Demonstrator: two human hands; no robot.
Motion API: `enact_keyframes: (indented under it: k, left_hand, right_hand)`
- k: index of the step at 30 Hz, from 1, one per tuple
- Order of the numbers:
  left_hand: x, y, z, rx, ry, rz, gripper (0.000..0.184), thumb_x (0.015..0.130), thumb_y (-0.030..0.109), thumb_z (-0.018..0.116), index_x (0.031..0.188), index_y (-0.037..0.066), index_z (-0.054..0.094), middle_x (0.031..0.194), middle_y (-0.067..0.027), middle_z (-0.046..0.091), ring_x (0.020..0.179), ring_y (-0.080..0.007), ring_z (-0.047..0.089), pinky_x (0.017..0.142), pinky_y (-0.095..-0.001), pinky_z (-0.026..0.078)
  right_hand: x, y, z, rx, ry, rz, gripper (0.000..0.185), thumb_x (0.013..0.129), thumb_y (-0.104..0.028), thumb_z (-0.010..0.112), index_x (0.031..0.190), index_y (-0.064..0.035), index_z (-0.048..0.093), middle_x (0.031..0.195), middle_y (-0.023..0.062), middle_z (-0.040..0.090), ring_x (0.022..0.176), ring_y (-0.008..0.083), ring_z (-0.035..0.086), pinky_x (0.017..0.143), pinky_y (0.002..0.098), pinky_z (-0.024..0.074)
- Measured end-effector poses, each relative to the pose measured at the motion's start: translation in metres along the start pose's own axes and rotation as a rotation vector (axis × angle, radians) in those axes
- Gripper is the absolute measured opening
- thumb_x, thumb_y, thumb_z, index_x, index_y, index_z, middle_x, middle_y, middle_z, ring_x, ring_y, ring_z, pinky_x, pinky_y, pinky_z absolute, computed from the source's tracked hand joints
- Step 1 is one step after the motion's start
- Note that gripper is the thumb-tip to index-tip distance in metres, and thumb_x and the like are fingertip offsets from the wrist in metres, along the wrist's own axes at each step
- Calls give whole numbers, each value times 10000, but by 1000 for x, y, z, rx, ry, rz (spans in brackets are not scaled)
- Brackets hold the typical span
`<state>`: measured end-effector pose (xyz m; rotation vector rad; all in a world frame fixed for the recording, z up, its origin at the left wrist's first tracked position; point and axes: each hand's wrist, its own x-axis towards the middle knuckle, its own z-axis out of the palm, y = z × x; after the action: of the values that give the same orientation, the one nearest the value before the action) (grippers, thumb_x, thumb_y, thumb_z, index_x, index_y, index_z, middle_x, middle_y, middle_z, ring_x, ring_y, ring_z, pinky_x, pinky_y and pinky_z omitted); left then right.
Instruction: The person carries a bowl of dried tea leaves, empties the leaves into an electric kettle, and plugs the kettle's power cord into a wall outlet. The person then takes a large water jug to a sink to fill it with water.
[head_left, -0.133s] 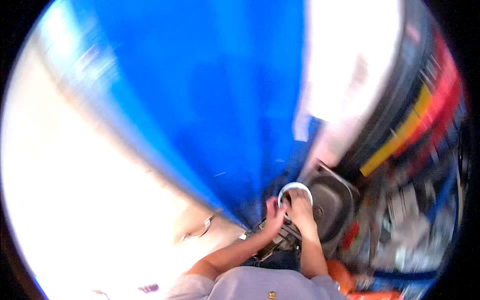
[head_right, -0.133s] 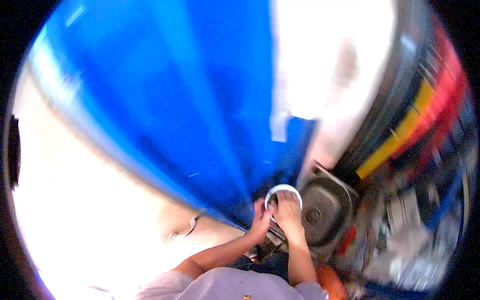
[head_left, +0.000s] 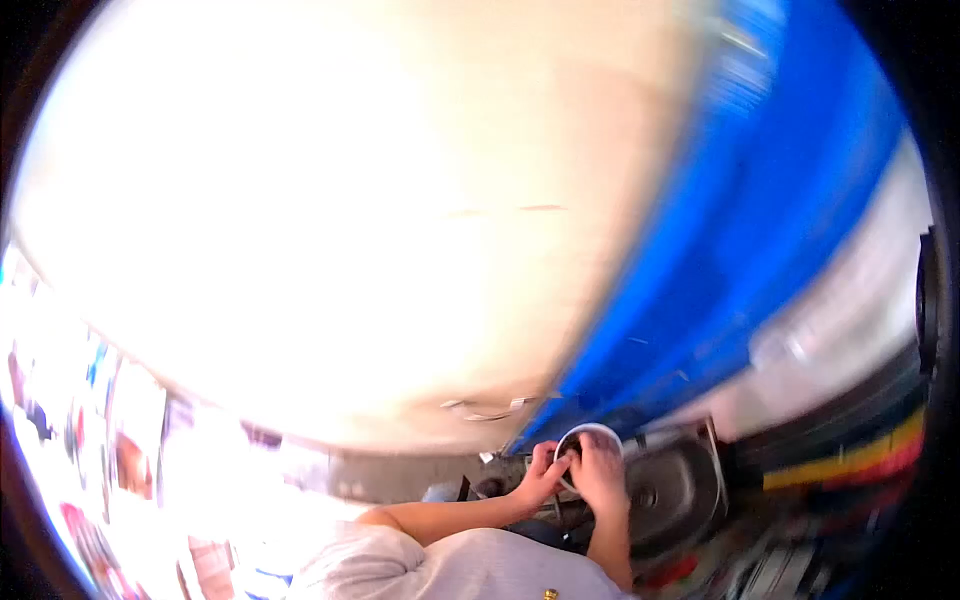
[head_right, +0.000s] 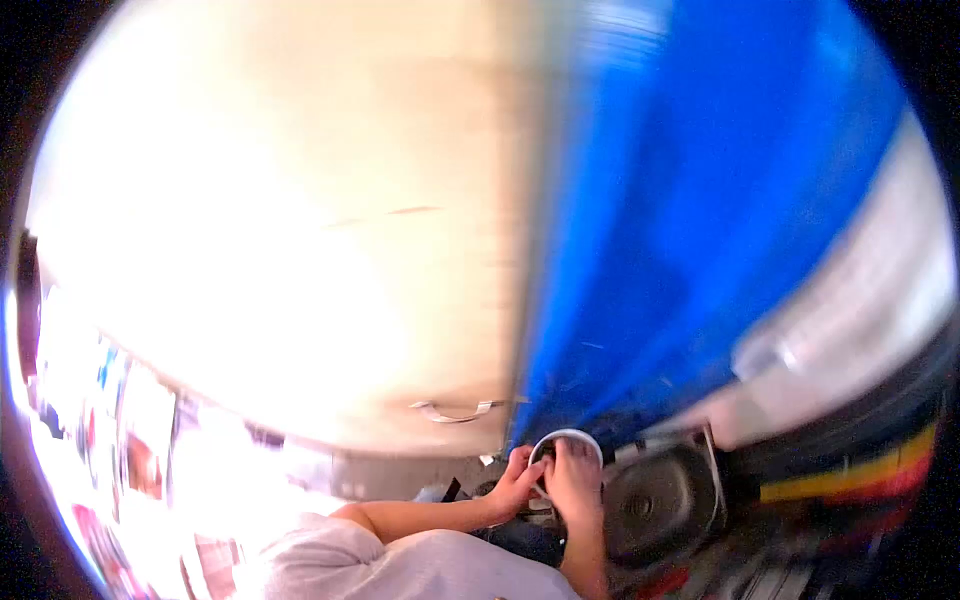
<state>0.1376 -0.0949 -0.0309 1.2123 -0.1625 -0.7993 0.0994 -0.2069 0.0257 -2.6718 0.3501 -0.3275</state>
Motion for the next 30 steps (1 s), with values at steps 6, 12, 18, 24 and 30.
enact_keyframes:
  k: [6,12,18,24,30]
  left_hand:
    - [-141,9,-111,-319,435,116,277,903,220,452,1123,118,318,983,-61,467,906,-147,487,696,-305,476]
    - [-181,6,-141,-562,670,261,267,907,208,445,1126,110,326,986,-47,467,903,-129,484,701,-286,468]
    - [-184,10,-259,-569,727,506,303,892,206,478,1137,105,331,983,-33,479,893,-107,469,724,-246,428]
    - [-249,19,-356,-609,948,673,349,864,180,514,1153,116,328,1008,-21,478,900,-90,465,685,-221,422]
    - [-331,27,-424,-802,1330,862,350,862,171,503,1147,97,315,978,-27,466,869,-86,485,689,-231,460]
  right_hand:
    - [-32,-143,60,320,-182,-536,319,751,-130,570,1042,-16,505,996,162,540,968,351,482,854,422,386]
    - [-27,-197,91,395,-292,-815,224,768,-161,589,939,-17,576,999,144,537,959,330,497,828,409,415]
    - [9,-302,167,465,-360,-962,188,756,-88,596,933,-29,580,905,125,574,903,312,532,779,395,441]
    - [2,-436,228,649,-537,-1274,270,799,-6,461,1063,34,501,915,132,614,846,292,563,736,362,447]
    - [-42,-546,302,836,-948,-1264,370,762,71,451,1128,18,460,1010,160,570,941,293,541,794,373,442]
